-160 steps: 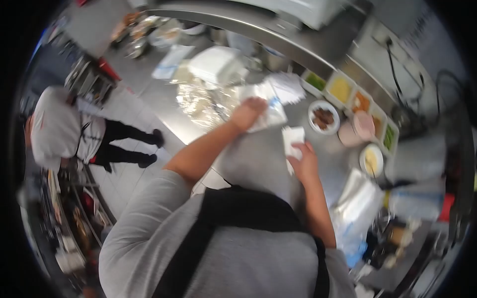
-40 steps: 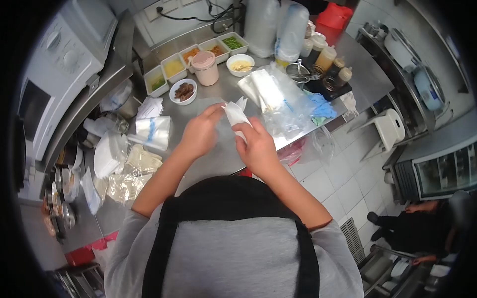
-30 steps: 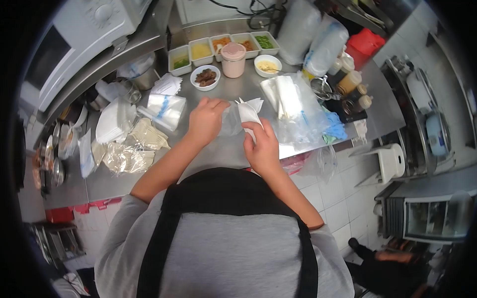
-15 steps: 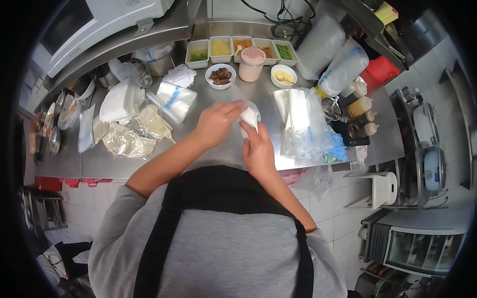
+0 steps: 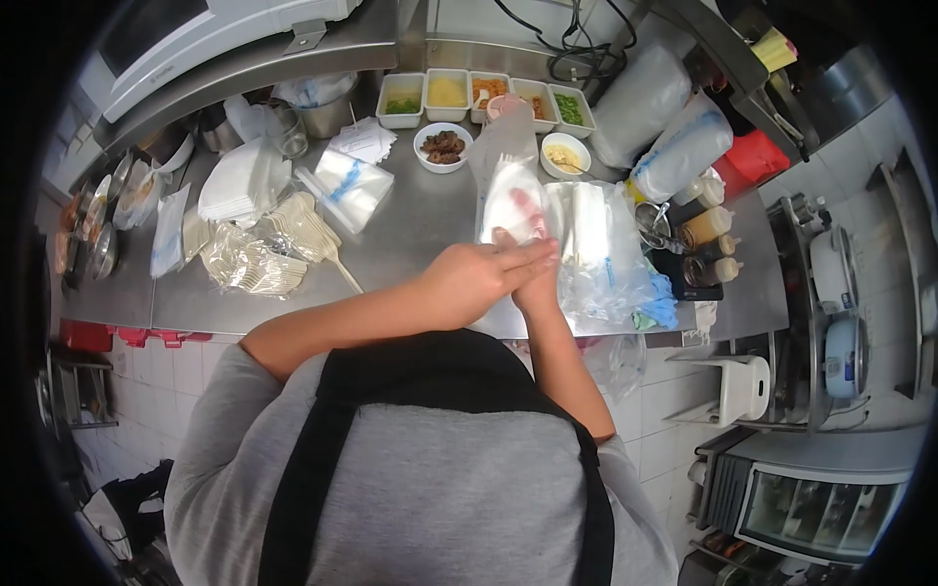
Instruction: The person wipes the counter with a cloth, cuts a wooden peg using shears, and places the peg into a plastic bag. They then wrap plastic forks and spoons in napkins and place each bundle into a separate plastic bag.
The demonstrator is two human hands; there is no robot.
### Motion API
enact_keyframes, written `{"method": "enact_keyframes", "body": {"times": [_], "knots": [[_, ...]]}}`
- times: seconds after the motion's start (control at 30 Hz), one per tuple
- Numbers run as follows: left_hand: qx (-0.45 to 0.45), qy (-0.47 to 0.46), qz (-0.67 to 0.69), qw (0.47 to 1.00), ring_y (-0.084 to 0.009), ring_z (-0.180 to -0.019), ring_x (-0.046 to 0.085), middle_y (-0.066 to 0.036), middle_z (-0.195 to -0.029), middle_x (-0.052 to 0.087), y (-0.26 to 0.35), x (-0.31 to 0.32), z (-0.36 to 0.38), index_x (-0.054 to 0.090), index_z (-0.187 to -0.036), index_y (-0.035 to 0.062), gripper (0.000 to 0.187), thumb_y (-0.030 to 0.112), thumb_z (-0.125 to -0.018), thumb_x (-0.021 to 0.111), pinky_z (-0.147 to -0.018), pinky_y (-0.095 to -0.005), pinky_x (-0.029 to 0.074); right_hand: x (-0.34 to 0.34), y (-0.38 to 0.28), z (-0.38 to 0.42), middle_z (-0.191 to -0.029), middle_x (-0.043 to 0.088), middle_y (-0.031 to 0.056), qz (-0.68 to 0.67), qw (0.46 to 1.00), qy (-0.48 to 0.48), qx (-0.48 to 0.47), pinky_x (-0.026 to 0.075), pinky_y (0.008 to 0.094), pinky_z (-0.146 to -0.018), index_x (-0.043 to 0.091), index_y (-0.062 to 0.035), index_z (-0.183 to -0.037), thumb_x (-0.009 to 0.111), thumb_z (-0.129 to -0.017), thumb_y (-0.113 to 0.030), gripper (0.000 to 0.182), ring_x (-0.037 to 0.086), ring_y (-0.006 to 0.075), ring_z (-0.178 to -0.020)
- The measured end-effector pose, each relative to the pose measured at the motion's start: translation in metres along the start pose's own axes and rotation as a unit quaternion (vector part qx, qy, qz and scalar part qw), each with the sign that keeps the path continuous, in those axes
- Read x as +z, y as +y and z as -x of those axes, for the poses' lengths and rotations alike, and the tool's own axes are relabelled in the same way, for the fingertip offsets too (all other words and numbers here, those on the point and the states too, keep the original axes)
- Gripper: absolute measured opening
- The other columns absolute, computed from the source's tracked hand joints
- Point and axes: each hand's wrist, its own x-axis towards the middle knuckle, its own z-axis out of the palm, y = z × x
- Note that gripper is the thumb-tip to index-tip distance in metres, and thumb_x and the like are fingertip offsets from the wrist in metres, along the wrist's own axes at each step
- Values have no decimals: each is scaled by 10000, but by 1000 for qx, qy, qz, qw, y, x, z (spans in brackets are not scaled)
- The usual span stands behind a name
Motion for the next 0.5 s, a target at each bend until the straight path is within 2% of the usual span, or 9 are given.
{"method": "enact_keyframes", "body": {"times": [0.07, 0.17, 0.2, 0.27, 0.33, 0.37, 0.4, 0.47, 0.5], "knots": [[4, -40, 0, 999, -243, -848, 650, -34, -1398, 465, 7, -6, -4, 514, -1293, 76, 546, 20, -750, 539, -706, -322, 542, 5, 2, -7, -1219, 571, 130, -22, 1000, 1, 0, 386, 332, -978, 526, -31, -1264, 626, -819, -95, 461, 522, 220, -1119], [45, -60, 10, 997, -249, -908, 648, -32, -1398, 465, 12, 3, -2, 543, -1260, 64, 505, 17, -757, 534, -718, -328, 545, 8, 12, -14, -1259, 544, 118, 119, 982, -94, -116, 336, 358, -1039, 519, -57, -1274, 621, -832, -107, 456, 483, 247, -1183], [58, -79, 42, 994, -255, -958, 631, -38, -1402, 459, 17, 7, -1, 548, -1254, 65, 504, 19, -752, 544, -758, -339, 535, 3, 12, -12, -1291, 519, 111, 169, 969, -133, -125, 291, 387, -1080, 501, -99, -1297, 607, -848, -115, 462, 451, 286, -1220], [85, -115, 106, 984, -267, -1058, 599, -50, -1410, 447, 25, 10, 0, 559, -1242, 67, 503, 23, -742, 566, -838, -363, 515, 9, 19, 1, -1317, 495, 105, 158, 974, -130, -92, 290, 393, -1082, 486, -98, -1311, 568, -880, -156, 443, 444, 291, -1231], [128, -103, 188, 968, -284, -1160, 530, -64, -1415, 438, 25, 0, -3, 562, -1243, 75, 508, 40, -737, 592, -934, -396, 450, 9, 40, 9, -1346, 455, 74, 253, 942, -146, -167, 297, 371, -1075, 478, -84, -1316, 454, -943, -294, 429, 435, 256, -1241], [148, -96, 229, 957, -293, -1210, 496, -71, -1417, 433, 23, -9, -6, 563, -1244, 78, 512, 49, -735, 605, -982, -412, 417, 11, 57, 18, -1335, 460, 77, 70, 983, -154, -74, 309, 363, -1065, 477, -83, -1314, 474, -933, -277, 428, 437, 253, -1238], [79, -73, 265, 958, -268, -1302, 400, -91, -1409, 435, 13, -20, -8, 550, -1263, 96, 527, 92, -745, 650, -1060, -444, 304, 14, 72, 31, -1323, 464, 80, -115, 981, -155, 23, 321, 355, -1054, 477, -81, -1311, 495, -922, -261, 429, 440, 251, -1234], [-28, 78, 389, 918, -219, -1306, 385, -98, -1383, 449, -49, -23, -7, 531, -1284, 108, 544, 118, -762, 681, -1047, -411, 314, 9, 57, 34, -1214, 534, 101, -76, 974, -202, 64, 359, 351, -1018, 513, -94, -1263, 582, -859, -170, 417, 490, 252, -1172], [-141, 70, 428, 890, -195, -1248, 433, -94, -1333, 486, -81, -18, 6, 521, -1290, 101, 552, 129, -768, 698, -1018, -375, 345, 7, 50, 35, -1159, 568, 112, -55, 969, -226, 82, 378, 349, -999, 532, -101, -1240, 626, -827, -125, 424, 516, 252, -1141]]}}
